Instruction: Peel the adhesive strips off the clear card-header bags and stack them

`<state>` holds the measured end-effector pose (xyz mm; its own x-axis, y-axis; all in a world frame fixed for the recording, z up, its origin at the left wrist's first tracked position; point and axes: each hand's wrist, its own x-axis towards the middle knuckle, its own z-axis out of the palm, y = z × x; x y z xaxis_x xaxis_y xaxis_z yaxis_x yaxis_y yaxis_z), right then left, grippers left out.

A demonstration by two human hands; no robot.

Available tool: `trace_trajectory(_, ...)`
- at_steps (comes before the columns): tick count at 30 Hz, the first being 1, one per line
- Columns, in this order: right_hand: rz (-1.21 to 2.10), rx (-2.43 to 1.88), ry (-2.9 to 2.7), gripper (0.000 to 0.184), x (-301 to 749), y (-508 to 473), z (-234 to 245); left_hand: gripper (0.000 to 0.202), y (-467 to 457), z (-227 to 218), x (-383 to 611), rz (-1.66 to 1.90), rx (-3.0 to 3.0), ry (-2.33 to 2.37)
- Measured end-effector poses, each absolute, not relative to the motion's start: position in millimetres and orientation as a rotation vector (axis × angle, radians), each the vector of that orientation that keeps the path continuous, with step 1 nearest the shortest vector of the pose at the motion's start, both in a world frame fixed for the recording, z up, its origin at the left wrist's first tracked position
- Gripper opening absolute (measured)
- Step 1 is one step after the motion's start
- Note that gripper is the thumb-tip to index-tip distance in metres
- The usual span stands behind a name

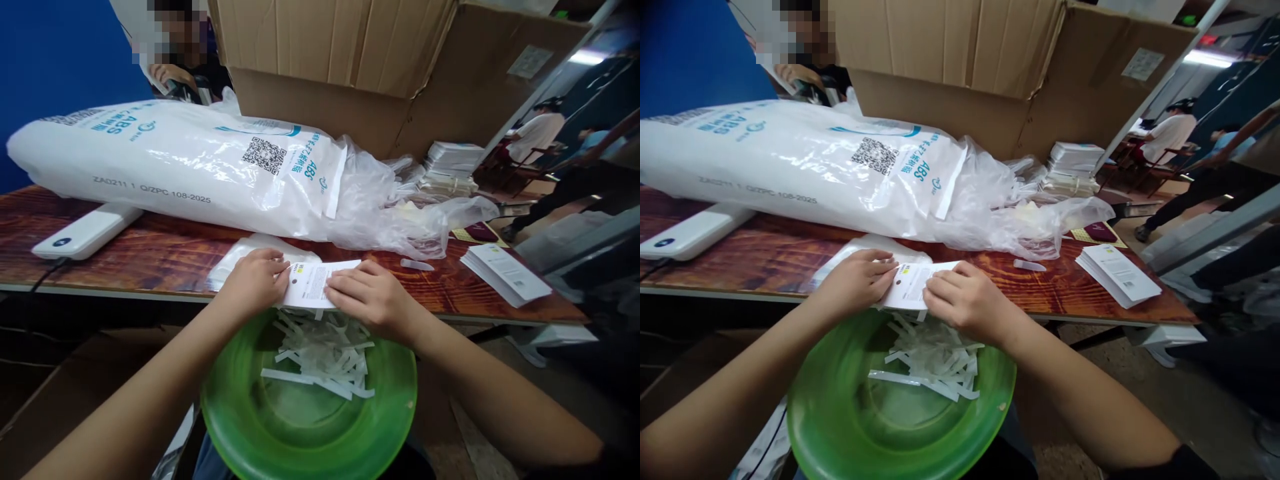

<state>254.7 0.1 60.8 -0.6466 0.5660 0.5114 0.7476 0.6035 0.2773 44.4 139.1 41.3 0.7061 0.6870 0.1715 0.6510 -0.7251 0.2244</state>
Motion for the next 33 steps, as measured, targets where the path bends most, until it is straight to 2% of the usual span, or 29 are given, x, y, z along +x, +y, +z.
trace_trajectory(9, -0.775, -1.083, -2.542, 0.016, 225, -8, 70, 0.043, 127, 48, 56, 0.246, 2.801, 1.257)
trace_trajectory(17, -1.032, -1.119, -2.257, 0.019, 215, 11, 54, 0.045, 126, 64, 61, 0.141, 2.818, 1.262)
trace_trajectory(19, -0.999, -1.137, -2.250, 0.019, 220, 6, 52, 0.045, 126, 69, 60, 0.079, 2.794, 1.302)
trace_trajectory(22, -0.893, -1.037, -2.322, 0.007, 225, -2, 48, 0.045, 126, 74, 61, 0.046, 2.764, 1.314)
trace_trajectory(29, -0.646, -0.981, -2.416, 0.019, 216, -3, 57, 0.045, 127, 83, 66, -0.051, 2.869, 1.412)
trace_trajectory(33, -0.637, -0.873, -2.354, 0.019, 220, -6, 63, 0.045, 125, 87, 66, -0.079, 2.890, 1.350)
